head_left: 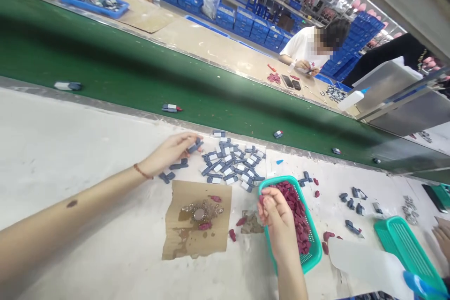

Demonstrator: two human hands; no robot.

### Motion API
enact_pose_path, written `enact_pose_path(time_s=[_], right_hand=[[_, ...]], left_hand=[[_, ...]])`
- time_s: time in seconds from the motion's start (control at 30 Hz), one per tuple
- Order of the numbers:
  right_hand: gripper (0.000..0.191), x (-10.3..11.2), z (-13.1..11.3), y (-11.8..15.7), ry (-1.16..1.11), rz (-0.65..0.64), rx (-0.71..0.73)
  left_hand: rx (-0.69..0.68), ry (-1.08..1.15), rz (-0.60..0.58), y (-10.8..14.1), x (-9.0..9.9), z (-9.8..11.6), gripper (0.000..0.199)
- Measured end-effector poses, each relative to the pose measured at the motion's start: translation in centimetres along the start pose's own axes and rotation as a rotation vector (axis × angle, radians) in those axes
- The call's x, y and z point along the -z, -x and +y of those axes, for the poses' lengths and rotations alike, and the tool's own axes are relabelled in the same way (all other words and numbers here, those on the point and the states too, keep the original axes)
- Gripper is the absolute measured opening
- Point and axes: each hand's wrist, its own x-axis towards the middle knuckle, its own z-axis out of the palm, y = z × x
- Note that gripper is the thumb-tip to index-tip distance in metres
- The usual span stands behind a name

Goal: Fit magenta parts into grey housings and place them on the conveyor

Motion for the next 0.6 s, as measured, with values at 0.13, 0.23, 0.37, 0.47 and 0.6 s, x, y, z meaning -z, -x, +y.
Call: enact_pose_path(time_s=[0.13, 0.23, 0.37, 0.47, 0.6], right_hand=[[0.036, -3.9, 1.0, -0.3, -0.097, -0.103, -0.099], [0.041, -5.9, 2.1, -1.1, -0.126, -0.167, -0.170], [0.043, -7.1, 3.5, -1.7, -0.168, -0.213, -0.249], [0.044, -7.5, 4.5, -1.4, -0.208, -0.274, -0.271], [0.040, -7.9, 5.3, -0.3, -0.209, -0.380, -0.252]], left_hand=[[0.124, 0.278, -0.120, 4.3, -0.6, -0.3, 0.049], [0.166, 0.450, -0.127, 6.7, -0.8, -0.8, 0.046], [0.191, 0.508, -0.170, 9.2, -2.1, -1.4, 0.037], [0.212, 0.562, -0.239, 10.6, -3.5, -1.8, 0.038], [0.200, 0.602, -0.247, 11.3, -4.8, -2.2, 0.039]])
